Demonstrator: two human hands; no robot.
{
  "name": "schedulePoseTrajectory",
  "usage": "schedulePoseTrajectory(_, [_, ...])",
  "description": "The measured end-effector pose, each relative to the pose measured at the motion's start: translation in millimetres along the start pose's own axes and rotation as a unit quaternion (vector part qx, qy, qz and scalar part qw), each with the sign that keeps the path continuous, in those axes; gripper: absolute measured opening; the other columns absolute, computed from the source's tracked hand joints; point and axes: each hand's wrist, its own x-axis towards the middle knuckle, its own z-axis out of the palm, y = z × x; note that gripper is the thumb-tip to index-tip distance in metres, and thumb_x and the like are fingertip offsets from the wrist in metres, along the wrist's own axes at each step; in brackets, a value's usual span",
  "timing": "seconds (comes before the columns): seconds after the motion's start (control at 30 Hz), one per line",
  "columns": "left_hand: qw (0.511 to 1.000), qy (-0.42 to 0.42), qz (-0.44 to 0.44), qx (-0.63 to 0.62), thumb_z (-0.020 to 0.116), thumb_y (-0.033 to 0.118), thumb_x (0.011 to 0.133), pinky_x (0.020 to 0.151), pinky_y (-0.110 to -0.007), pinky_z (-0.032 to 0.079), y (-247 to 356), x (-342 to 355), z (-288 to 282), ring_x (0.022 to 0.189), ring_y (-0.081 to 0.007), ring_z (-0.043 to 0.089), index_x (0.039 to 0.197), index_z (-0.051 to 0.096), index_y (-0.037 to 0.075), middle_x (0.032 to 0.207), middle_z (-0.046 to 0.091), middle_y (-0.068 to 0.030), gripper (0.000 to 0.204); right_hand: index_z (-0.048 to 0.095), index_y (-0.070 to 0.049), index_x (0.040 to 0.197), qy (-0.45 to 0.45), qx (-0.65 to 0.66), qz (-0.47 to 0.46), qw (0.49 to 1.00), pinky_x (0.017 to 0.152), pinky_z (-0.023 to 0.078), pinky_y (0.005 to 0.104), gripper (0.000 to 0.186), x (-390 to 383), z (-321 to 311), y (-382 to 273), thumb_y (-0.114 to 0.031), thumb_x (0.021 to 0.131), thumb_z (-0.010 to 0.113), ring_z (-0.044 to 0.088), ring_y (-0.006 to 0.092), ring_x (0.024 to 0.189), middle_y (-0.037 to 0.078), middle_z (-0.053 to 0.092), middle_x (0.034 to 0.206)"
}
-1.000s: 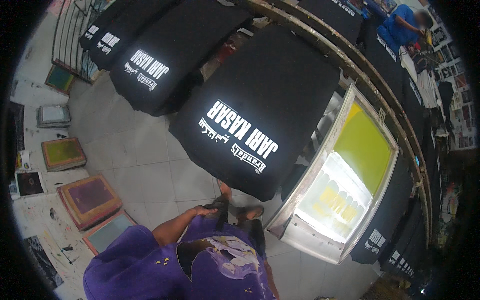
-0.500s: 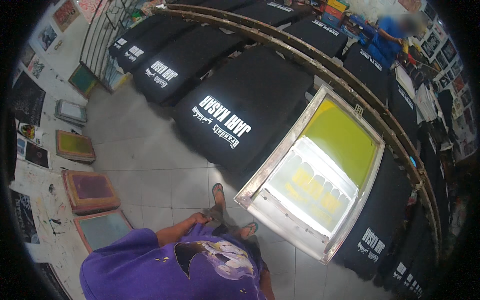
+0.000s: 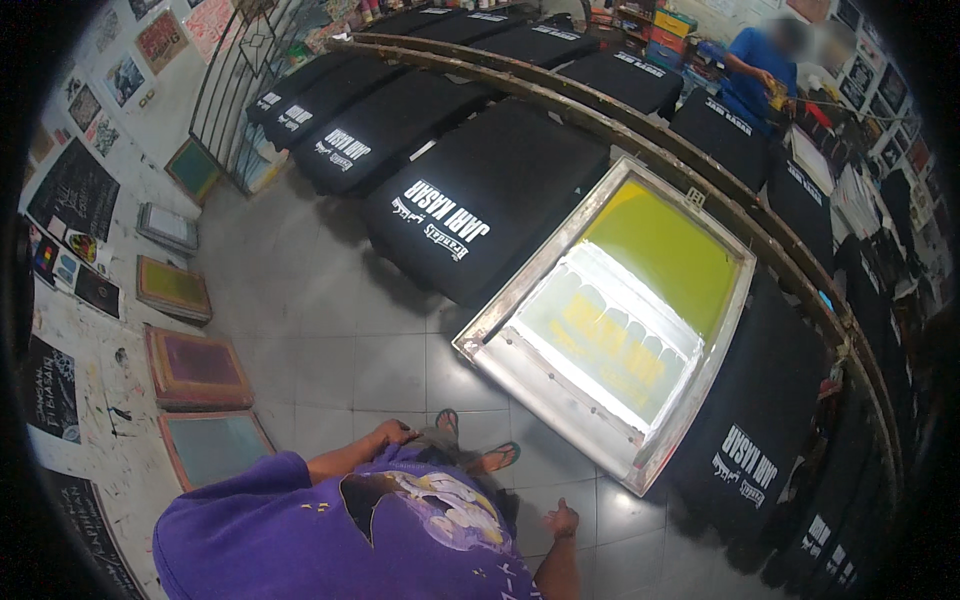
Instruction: The person uses a squeegee to pull yellow ink across a screen printing frame onto a black t-shirt. They repeat this process on multiple shirts laid out on a table. Later, the person uses a small black tool to touch up or clean the white printed text on the shirts.
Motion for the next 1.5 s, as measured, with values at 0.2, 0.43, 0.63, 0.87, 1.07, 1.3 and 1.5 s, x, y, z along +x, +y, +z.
schedulePoseTrajectory(0.2, [0.998,0.027,0.033,0.049,0.069,0.065,0.085,0.100,-0.044,0.053,-11.6,12.9,5.9,0.114,-0.0411,0.069,0.121,0.074,-0.001,0.118,0.072,-0.0258,0.075,0.056,-0.002,0.135,-0.063,-0.068,-0.011,0.996,0.062,0.057,0.0445,0.061,33.0,14.2,38.6,-0.054,0.104,0.051,0.073,0.0319,0.077,0.020,0.074,0.096])
schedulePoseTrajectory(0.43, [0.994,0.087,0.037,-0.063,0.068,0.063,0.087,0.101,-0.044,0.053,16.3,2.7,-0.3,0.113,-0.0404,0.069,0.122,0.074,0.003,0.117,0.073,-0.0251,0.070,0.072,-0.008,0.115,-0.102,-0.646,-0.419,0.630,0.075,0.057,0.0520,0.031,23.7,42.1,80.6,-0.028,0.100,0.053,0.073,0.0384,0.089,0.021,0.074,0.092])
schedulePoseTrajectory(0.63, [0.973,0.161,0.072,-0.147,0.068,0.049,0.095,0.090,-0.038,0.056,23.5,-18.8,-28.4,0.099,-0.0300,0.074,0.120,0.074,0.001,0.106,0.077,-0.0184,0.055,0.075,-0.002,0.103,-0.068,-0.563,-0.326,0.757,0.090,0.054,0.0534,0.060,-59.0,67.9,-8.5,-0.058,0.098,0.053,0.069,0.0454,0.100,0.026,0.072,0.107])
schedulePoseTrajectory(0.87, [0.901,0.271,0.210,-0.267,0.064,0.033,0.103,0.066,-0.028,0.051,131.4,-76.2,-132.3,0.070,-0.0132,0.066,0.117,0.075,0.002,0.084,0.075,-0.0062,0.036,0.076,-0.005,0.092,-0.089,-0.303,-0.459,0.830,0.065,0.052,0.0425,0.027,-319.3,67.0,-207.2,-0.030,0.086,0.082,0.068,0.0289,0.074,0.012,0.073,0.081])
schedulePoseTrajectory(1.07, [0.850,0.315,0.376,-0.194,0.075,0.020,0.095,0.063,-0.026,0.048,238.1,-101.1,-193.2,0.070,-0.0123,0.062,0.117,0.076,0.004,0.082,0.070,-0.0065,0.027,0.068,-0.009,0.115,0.254,-0.405,-0.602,0.640,0.094,0.049,0.0452,0.050,-346.3,52.4,-276.2,-0.025,0.073,0.089,0.062,0.0321,0.109,0.011,0.066,0.112])
schedulePoseTrajectory(1.3, [0.815,0.158,0.552,-0.082,0.085,0.018,0.082,0.070,-0.033,0.052,310.2,-117.8,-208.9,0.079,-0.0197,0.065,0.117,0.076,0.006,0.087,0.071,-0.0081,0.038,0.065,-0.009,0.121,0.210,-0.529,-0.549,0.613,0.100,0.048,0.0466,0.059,-314.1,36.5,-284.0,-0.016,0.067,0.087,0.061,0.0321,0.117,0.012,0.066,0.124])
schedulePoseTrajectory(1.5, [0.751,0.115,0.638,0.123,0.086,0.045,0.077,0.096,-0.041,0.047,359.9,-121.3,-204.6,0.107,-0.0274,0.059,0.127,0.071,0.011,0.117,0.065,-0.0068,0.062,0.068,-0.008,0.118,0.160,-0.492,-0.556,0.651,0.097,0.049,0.0458,0.054,-328.0,14.8,-320.7,-0.019,0.067,0.085,0.063,0.0322,0.111,0.012,0.069,0.118])
